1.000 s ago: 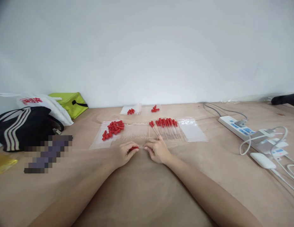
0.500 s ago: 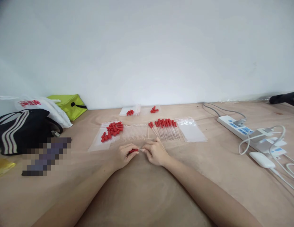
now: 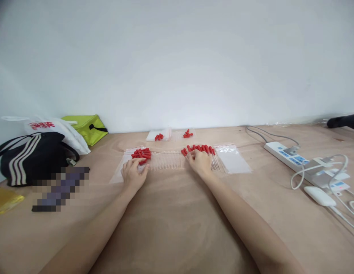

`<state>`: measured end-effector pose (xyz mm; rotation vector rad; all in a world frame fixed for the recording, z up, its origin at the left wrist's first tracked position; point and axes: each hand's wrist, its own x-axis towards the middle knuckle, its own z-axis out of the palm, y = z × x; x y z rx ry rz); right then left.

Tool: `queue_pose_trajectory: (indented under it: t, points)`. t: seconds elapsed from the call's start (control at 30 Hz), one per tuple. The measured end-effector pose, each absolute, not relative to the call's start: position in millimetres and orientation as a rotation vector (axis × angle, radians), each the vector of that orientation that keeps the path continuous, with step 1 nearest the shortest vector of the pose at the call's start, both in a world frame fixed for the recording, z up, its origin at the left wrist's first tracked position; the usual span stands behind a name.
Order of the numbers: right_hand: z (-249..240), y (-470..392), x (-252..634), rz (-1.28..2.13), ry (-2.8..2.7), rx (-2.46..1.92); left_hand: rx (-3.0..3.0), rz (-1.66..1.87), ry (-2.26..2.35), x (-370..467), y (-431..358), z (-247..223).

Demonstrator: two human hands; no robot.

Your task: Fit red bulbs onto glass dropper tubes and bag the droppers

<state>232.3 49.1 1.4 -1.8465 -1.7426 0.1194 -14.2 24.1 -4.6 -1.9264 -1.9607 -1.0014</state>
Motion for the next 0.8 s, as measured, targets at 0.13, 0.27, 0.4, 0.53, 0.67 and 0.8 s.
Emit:
queue_pose_trajectory:
  t: [0.13, 0.27, 0.4, 0.53, 0.67, 0.8]
  points:
    - [-2.7, 64.2, 224.5, 0.048, -1.687, -1.983, -1.802, -0.893, -2.086, -24.7, 27.4, -2.1]
    - [-3.3, 65.3, 221.6, -0.001, -1.700, -2.056, -1.759, -0.824, -2.132, -27.0, 27.7, -0.6]
    - [2.1, 58.7, 213.8, -0.008, -1.810, -1.947, -1.751, -0.784, -2.128, -27.9, 28.5, -0.6]
    - [8.0, 54.7, 198.1, 0.069, -1.921, -1.983, -1.766, -0.741, -2.101, -30.2, 30.8, -2.0]
    - [10.2, 57.8, 186.9, 0.132, -1.955, -2.151, -1.769, -0.707, -2.084, -31.4, 35.6, -3.3]
    - [10.1, 61.8, 181.0, 0.148, -1.963, -2.193, -1.762, -0.696, -2.074, -32.7, 38.7, -4.1]
